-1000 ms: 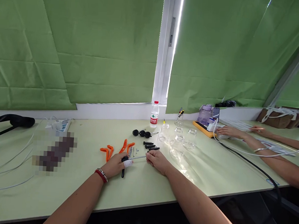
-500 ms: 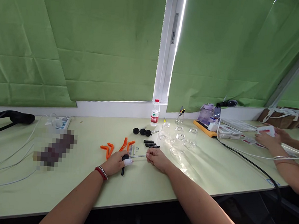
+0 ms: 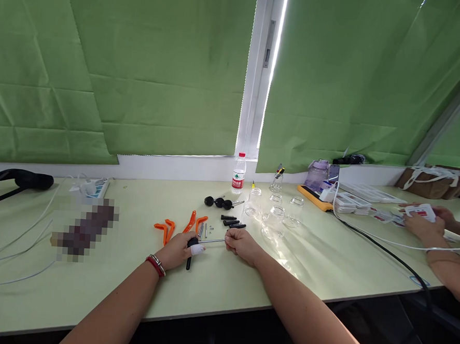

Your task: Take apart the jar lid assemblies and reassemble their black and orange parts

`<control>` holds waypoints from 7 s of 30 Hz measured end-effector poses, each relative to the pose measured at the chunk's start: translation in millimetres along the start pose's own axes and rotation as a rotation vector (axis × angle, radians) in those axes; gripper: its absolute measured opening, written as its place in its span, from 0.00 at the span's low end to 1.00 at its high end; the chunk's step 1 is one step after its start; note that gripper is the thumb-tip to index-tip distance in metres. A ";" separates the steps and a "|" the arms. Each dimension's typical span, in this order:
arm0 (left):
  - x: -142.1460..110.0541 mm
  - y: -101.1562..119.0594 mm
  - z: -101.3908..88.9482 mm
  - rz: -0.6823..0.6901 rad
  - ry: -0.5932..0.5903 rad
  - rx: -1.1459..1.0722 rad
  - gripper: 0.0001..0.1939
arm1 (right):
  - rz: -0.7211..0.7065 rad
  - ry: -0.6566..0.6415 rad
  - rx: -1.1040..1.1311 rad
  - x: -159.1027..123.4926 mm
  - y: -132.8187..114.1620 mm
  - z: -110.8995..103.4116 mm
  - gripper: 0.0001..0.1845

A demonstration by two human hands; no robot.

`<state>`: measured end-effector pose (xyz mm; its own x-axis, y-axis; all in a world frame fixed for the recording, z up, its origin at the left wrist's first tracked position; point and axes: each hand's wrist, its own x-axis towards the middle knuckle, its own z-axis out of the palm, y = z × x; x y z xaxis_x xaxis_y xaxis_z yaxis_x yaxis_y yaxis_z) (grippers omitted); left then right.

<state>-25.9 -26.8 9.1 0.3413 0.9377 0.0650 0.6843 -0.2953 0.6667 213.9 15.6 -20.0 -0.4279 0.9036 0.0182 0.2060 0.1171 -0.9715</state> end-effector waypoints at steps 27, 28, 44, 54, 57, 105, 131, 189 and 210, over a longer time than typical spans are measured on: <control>-5.7 6.8 -0.4 -0.046 0.088 -0.184 0.16 | -0.120 0.087 -1.039 2.4 -73.9 49.8 0.16; -5.6 6.1 0.6 -0.051 0.073 -0.197 0.16 | -0.073 0.165 -1.016 8.5 -76.6 36.8 0.16; 0.7 -10.4 6.7 -0.011 0.014 -0.071 0.14 | 0.237 0.400 -0.920 81.5 -18.9 -47.4 0.07; 1.2 -9.3 7.1 -0.021 0.014 -0.064 0.13 | 0.238 0.312 -0.982 98.6 -15.2 -43.2 0.08; 0.5 -8.5 6.8 -0.012 0.022 -0.061 0.13 | 0.220 0.261 -1.021 95.1 -14.2 -44.7 0.07; 0.1 -1.3 7.2 0.029 -0.075 -0.112 0.26 | -0.293 -0.064 -0.932 -8.0 -26.3 18.5 0.09; -0.5 5.4 4.8 0.037 -0.087 -0.248 0.12 | -0.104 0.346 -0.651 18.9 3.2 -41.1 0.10; 11.5 27.5 21.4 -0.024 -0.183 -0.607 0.08 | -0.152 0.009 -0.110 13.2 6.1 -11.6 0.12; 12.9 30.1 20.0 -0.037 -0.215 -0.581 0.11 | -0.225 0.165 -0.180 17.1 9.6 -15.9 0.14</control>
<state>12.1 -27.3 15.1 0.4881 0.8694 -0.0767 0.2563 -0.0588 0.9648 222.5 38.7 -25.2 -0.3347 0.8997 0.2804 0.2808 0.3792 -0.8817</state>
